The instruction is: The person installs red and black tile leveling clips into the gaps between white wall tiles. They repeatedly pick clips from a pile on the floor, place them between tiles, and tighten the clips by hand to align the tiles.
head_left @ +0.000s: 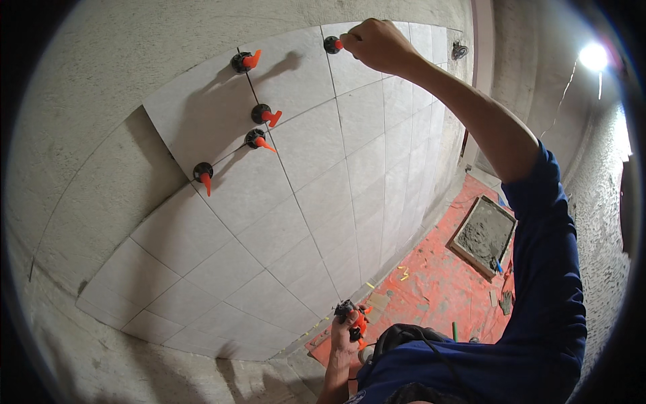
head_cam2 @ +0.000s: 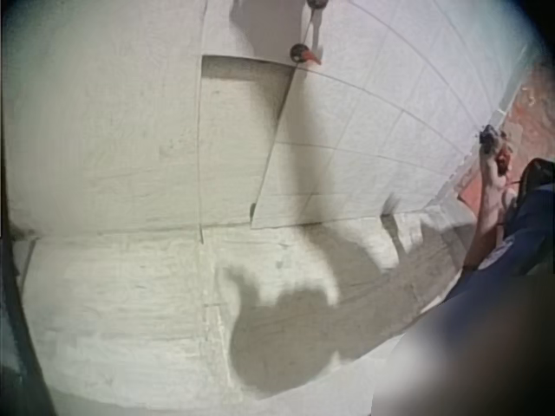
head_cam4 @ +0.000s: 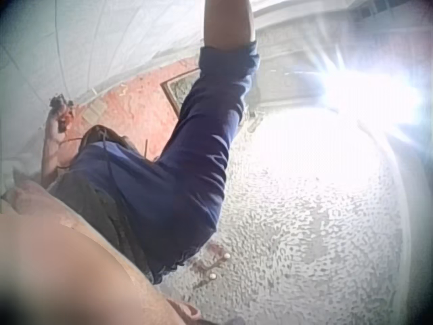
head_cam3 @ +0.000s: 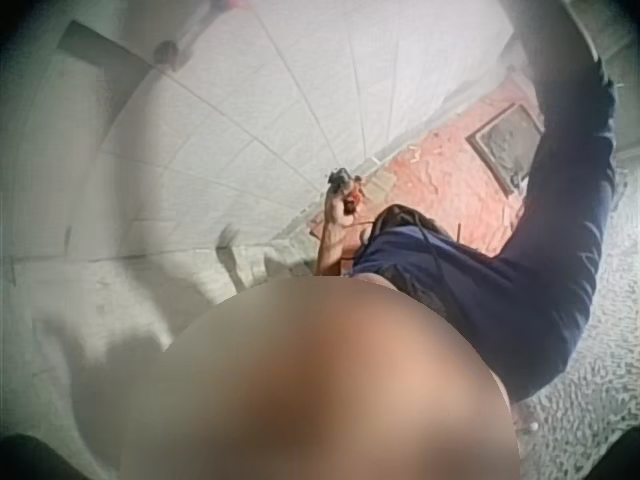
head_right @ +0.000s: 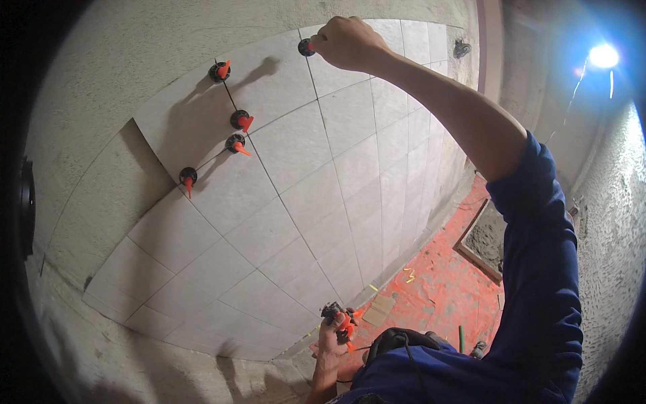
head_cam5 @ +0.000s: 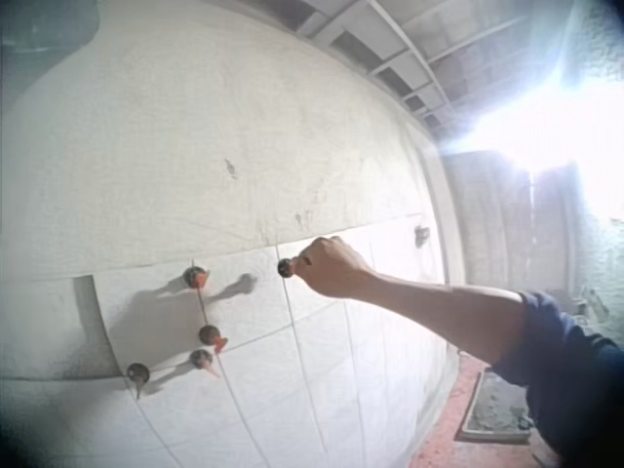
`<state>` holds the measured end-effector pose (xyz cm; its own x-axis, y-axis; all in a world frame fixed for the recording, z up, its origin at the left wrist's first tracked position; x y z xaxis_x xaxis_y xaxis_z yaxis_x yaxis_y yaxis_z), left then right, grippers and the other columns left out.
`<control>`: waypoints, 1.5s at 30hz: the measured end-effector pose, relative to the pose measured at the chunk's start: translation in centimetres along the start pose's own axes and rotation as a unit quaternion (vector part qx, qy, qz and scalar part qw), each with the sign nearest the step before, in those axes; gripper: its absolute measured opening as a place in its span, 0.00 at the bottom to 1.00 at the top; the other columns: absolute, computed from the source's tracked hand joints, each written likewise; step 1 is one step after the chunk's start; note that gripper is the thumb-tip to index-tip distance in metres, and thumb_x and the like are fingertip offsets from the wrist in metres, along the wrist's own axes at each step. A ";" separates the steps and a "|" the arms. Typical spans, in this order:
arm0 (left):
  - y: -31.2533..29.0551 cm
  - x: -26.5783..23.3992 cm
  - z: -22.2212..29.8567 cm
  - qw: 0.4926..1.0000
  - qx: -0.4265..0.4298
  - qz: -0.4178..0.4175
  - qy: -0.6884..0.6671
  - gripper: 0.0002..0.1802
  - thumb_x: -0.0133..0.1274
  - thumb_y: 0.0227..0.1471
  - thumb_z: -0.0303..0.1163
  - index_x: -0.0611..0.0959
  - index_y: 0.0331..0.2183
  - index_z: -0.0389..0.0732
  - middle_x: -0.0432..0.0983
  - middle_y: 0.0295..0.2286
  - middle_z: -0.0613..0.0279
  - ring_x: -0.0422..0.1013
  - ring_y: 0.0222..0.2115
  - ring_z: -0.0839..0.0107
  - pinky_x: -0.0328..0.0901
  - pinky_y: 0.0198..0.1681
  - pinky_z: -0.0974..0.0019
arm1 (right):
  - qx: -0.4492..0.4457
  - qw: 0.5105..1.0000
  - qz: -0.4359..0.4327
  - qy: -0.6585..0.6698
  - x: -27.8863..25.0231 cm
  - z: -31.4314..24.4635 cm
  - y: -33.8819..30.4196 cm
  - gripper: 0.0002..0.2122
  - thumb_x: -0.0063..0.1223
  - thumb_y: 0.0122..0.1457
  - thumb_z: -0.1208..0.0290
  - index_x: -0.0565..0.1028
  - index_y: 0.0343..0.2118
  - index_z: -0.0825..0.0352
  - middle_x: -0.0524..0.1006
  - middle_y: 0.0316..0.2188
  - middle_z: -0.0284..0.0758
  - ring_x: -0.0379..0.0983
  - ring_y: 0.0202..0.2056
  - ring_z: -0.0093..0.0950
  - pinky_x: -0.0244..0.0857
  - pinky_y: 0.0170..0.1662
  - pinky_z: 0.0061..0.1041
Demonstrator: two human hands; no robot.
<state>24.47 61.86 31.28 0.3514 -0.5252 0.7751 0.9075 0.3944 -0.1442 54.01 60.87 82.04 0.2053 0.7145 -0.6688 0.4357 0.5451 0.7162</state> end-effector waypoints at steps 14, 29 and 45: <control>0.3 1.7 0.9 0.995 0.062 0.031 0.065 0.14 0.61 0.51 0.37 0.77 0.36 0.40 0.75 0.39 0.53 0.75 0.29 0.64 0.69 0.16 0.68 | -0.186 0.959 0.167 0.137 6.9 3.5 -6.4 0.15 0.43 0.65 0.70 0.67 0.53 0.67 0.77 0.42 0.41 0.70 0.51 0.38 0.62 0.54 0.37; -1.8 7.2 -7.7 0.951 0.145 0.271 0.047 0.12 0.55 0.55 0.34 0.76 0.40 0.39 0.75 0.39 0.57 0.74 0.30 0.66 0.69 0.18 0.67 | -0.272 0.919 0.235 0.163 10.4 2.4 1.0 0.15 0.40 0.65 0.62 0.67 0.51 0.65 0.59 0.63 0.31 0.46 0.67 0.32 0.35 0.67 0.44; -5.9 13.6 -18.7 0.883 0.230 0.395 -0.103 0.17 0.56 0.55 0.33 0.74 0.45 0.40 0.77 0.38 0.57 0.75 0.34 0.66 0.72 0.31 0.63 | -0.333 0.834 0.041 0.438 13.8 5.7 -0.1 0.14 0.38 0.67 0.70 0.72 0.51 0.62 0.73 0.53 0.37 0.71 0.51 0.35 0.63 0.54 0.33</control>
<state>28.19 38.30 31.21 0.7414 0.1812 0.6462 0.1916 0.8657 -0.4625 61.81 68.23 71.62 -0.6361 0.6484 -0.4182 -0.1914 0.3925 0.8996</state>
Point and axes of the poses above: each hand's wrist, its own y-axis towards the middle knuckle, its own x-axis out of the palm, z = x × y, the point moved 4 cm from there along y, towards the middle knuckle
